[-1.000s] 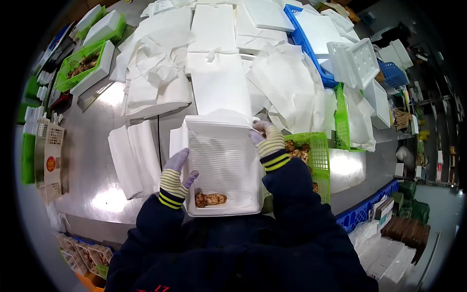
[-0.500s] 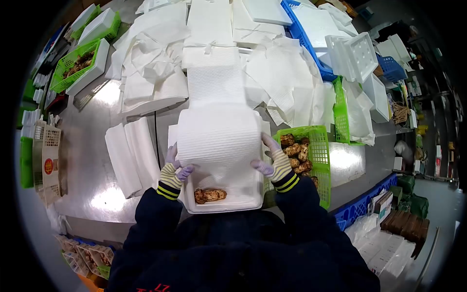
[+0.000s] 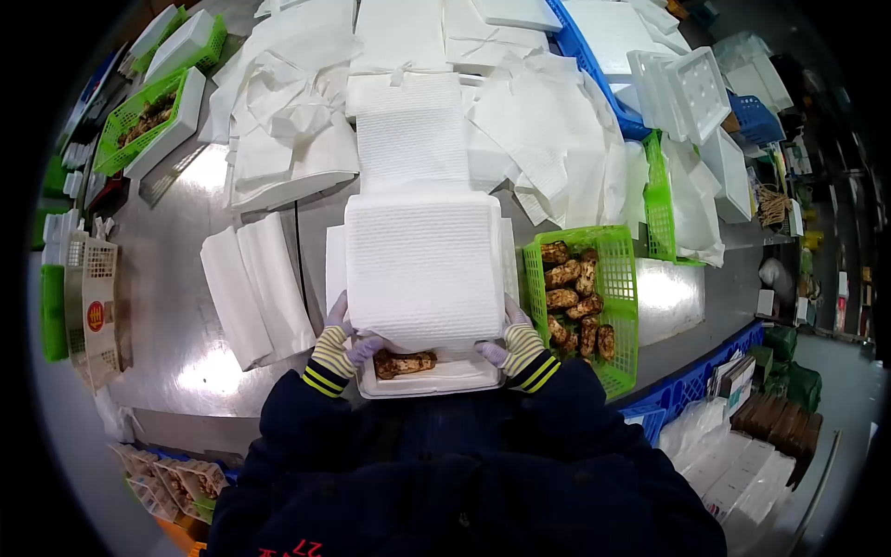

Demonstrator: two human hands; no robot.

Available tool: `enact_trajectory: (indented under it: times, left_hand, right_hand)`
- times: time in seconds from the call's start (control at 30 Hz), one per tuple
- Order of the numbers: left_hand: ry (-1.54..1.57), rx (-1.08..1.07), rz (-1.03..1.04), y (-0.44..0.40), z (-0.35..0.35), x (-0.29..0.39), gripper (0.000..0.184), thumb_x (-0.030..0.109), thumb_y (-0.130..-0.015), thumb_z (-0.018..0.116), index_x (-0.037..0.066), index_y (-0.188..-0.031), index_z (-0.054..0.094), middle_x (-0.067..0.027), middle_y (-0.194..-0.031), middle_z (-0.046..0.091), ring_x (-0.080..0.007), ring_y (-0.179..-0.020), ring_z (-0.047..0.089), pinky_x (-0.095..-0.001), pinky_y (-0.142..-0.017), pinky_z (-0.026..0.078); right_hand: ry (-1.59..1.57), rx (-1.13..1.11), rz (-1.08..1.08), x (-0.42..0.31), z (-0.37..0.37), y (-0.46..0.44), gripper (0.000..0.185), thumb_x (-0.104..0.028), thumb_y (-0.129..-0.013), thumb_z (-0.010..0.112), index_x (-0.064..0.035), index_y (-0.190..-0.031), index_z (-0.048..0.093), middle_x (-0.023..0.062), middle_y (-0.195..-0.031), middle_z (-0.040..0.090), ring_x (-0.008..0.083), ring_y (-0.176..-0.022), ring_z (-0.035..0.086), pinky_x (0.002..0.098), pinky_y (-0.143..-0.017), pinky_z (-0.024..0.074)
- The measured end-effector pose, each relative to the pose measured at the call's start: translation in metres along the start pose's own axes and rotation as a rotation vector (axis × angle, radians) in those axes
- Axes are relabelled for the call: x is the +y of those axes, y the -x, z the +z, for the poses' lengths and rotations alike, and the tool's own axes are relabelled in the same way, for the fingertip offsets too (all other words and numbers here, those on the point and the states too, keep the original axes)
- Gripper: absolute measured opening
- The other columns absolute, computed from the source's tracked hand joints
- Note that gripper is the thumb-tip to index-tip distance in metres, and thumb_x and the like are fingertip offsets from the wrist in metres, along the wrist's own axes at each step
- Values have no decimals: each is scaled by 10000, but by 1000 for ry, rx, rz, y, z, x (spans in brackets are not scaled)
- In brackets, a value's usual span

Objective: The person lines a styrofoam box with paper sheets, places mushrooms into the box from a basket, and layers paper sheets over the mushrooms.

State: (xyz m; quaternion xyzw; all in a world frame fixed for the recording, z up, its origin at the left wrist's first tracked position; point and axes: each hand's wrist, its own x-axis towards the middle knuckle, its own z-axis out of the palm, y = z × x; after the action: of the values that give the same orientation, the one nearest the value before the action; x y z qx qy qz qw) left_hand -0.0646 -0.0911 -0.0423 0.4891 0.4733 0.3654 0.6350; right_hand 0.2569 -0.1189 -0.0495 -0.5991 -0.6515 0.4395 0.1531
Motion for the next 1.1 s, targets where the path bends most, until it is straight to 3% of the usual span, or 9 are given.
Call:
enact_trajectory:
  times: [0.1, 0.17, 0.3, 0.47, 0.63, 0.73, 0.83, 0.9, 1.1]
  left_hand:
    - [-826, -34, 222, 4, -5, -7, 921, 285, -637, 827, -1, -1353, 323, -98, -1181, 529, -209, -1162, 448, -336, -1016, 349]
    - [-989, -122, -191, -1, -8, -21, 727, 276, -683, 779, 19, -1270, 436, -129, -1180, 525, -274, -1115, 469, -351, -979, 374]
    - [-1368, -399, -594, -17, 23, 57, 419, 440, -789, 620, 105, -1039, 641, -164, -1103, 570, -334, -1012, 547, -413, -925, 398]
    - [-1514, -241, -586, -12, 39, 51, 279, 469, -759, 637, 250, -922, 695, -108, -1067, 572, -263, -1050, 532, -405, -946, 346]
    - [-1132, -109, -390, 2, 27, 55, 516, 292, -739, 733, 55, -1160, 552, -149, -1164, 527, -320, -1054, 528, -424, -923, 425]
    - [-1024, 516, 397, 29, 31, 57, 400, 158, -758, 717, 25, -1103, 563, -168, -1053, 580, -311, -955, 574, -384, -798, 496]
    - [-1149, -154, 388, 35, 23, 54, 341, 129, -750, 643, 38, -1071, 574, -149, -1027, 598, -253, -954, 585, -364, -690, 499]
    - [-1202, -144, 640, 25, 53, 44, 279, 107, -745, 584, 55, -1018, 576, -104, -992, 603, -256, -891, 590, -383, -764, 472]
    - [-1394, -396, 320, 15, 62, 7, 259, 163, -801, 502, 78, -1038, 559, -81, -999, 604, -243, -907, 584, -374, -791, 466]
  right_hand:
    - [-251, -16, 25, -12, -2, 1, 905, -362, -707, 729, -8, -1395, 259, 290, -1376, 299, 391, -1266, 321, 396, -1054, 290]
    - [272, 29, -140, 1, 7, -1, 702, -303, -765, 675, 13, -1313, 373, 255, -1287, 428, 386, -1167, 438, 393, -996, 365]
    - [478, -320, 265, -63, -18, -11, 353, -362, -812, 571, -111, -1053, 631, 186, -1093, 541, 344, -1019, 539, 455, -890, 419]
    - [565, -245, 351, -54, 5, -15, 219, -375, -725, 618, -171, -803, 623, 100, -972, 520, 288, -970, 479, 449, -809, 377]
    - [592, -213, 353, -59, 5, -13, 212, -366, -699, 639, -173, -787, 630, 97, -969, 522, 289, -960, 482, 456, -793, 371]
    - [619, -219, 313, -64, 1, -9, 234, -347, -735, 613, -164, -873, 661, 113, -984, 550, 312, -974, 515, 474, -787, 394]
    - [645, -227, 317, -72, -2, -11, 251, -346, -751, 599, -153, -898, 663, 118, -998, 564, 320, -1003, 519, 479, -800, 405]
    - [709, -237, 252, -78, -7, -9, 257, -342, -767, 588, -146, -920, 652, 122, -991, 577, 306, -958, 549, 468, -768, 431]
    - [646, -83, 65, -131, -41, 5, 288, -314, -847, 541, -71, -1001, 544, 159, -795, 617, 333, -775, 603, 428, -684, 459]
